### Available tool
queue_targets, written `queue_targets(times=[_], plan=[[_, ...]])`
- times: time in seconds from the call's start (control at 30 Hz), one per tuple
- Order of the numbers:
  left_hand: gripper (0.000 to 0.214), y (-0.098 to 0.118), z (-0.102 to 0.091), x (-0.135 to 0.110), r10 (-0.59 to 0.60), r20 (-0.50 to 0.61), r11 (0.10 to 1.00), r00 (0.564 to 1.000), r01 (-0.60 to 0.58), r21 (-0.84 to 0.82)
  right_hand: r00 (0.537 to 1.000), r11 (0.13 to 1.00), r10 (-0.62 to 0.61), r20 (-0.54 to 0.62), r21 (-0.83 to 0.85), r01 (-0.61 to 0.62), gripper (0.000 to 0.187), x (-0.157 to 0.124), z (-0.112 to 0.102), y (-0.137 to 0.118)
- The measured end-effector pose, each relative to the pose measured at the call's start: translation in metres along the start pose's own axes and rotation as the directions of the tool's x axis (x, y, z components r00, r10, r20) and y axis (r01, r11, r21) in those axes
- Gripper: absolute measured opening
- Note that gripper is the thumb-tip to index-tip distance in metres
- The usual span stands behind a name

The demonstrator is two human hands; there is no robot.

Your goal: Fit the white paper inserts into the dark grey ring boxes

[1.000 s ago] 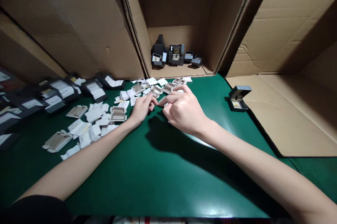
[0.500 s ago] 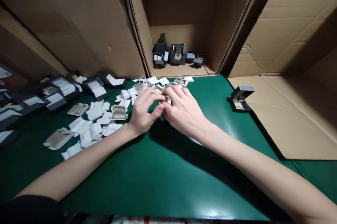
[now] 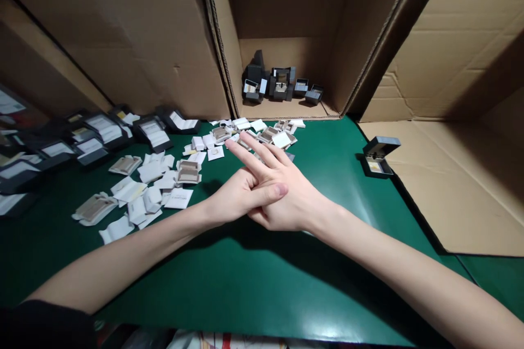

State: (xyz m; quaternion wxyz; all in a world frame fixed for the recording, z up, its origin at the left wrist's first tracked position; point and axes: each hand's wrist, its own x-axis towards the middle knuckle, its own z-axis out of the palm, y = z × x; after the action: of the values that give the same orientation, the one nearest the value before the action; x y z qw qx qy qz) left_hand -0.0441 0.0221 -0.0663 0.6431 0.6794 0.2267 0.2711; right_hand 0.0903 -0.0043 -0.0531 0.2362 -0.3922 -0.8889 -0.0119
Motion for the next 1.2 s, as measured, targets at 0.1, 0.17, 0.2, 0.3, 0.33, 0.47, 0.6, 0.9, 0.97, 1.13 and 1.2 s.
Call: queue_targets(times=[0.1,0.17,0.2,0.3,0.33,0.47,0.6,0.9,0.97,1.13,1.2], plan=[[0.037,-0.002,-0.001,0.000,-0.011,-0.001,0.999,1.000,0.011,-0.039,0.999,0.999,-0.029,0.033,0.024,0.029,0.089,-0.001,-0.002,0.001],[0.039,-0.002,-0.001,0.000,0.003,-0.003,0.999,1.000,-0.003,-0.040,0.998,0.999,-0.045,0.044,0.032,0.043,0.090,-0.002,-0.004,0.001],[0.034,-0.002,-0.001,0.000,0.010,0.003,0.999,1.000,-0.010,-0.035,0.999,0.999,-0.033,0.043,0.036,0.031,0.091,-0.003,-0.005,0.000],[0.032,0.000,-0.002,-0.002,-0.001,0.028,1.000,1.000,0.001,0.019,0.998,0.996,0.063,0.022,0.069,-0.064,0.094,-0.005,-0.005,-0.002],[0.042,0.000,-0.002,-0.002,-0.008,0.023,0.999,1.000,0.007,0.046,0.996,0.993,0.089,0.012,0.082,-0.090,0.095,-0.006,-0.004,-0.003],[0.061,0.003,-0.002,-0.005,0.028,-0.037,0.990,0.999,-0.023,0.137,0.998,0.995,0.053,0.015,0.083,-0.054,0.087,-0.009,0.000,-0.004],[0.066,0.007,-0.005,-0.006,0.034,-0.043,0.981,0.999,-0.025,0.193,0.999,0.996,0.012,0.042,0.087,-0.016,0.070,-0.009,0.000,-0.005],[0.029,0.017,-0.011,-0.002,-0.033,0.162,0.992,0.986,0.013,0.123,0.999,0.988,0.035,0.040,0.151,-0.041,0.089,-0.009,-0.003,-0.006],[0.032,0.014,-0.005,-0.003,-0.058,0.077,0.986,0.995,0.044,0.163,0.999,0.992,0.035,0.031,0.118,-0.038,0.090,-0.010,-0.003,-0.008],[0.027,0.011,0.008,-0.009,-0.090,0.011,0.992,0.996,0.089,0.087,0.997,0.994,0.081,-0.003,0.071,-0.081,0.095,-0.015,-0.004,-0.016],[0.043,0.011,0.008,-0.012,-0.089,0.004,0.991,0.996,0.088,0.102,0.996,0.995,0.087,-0.009,0.054,-0.086,0.097,-0.017,-0.004,-0.018]])
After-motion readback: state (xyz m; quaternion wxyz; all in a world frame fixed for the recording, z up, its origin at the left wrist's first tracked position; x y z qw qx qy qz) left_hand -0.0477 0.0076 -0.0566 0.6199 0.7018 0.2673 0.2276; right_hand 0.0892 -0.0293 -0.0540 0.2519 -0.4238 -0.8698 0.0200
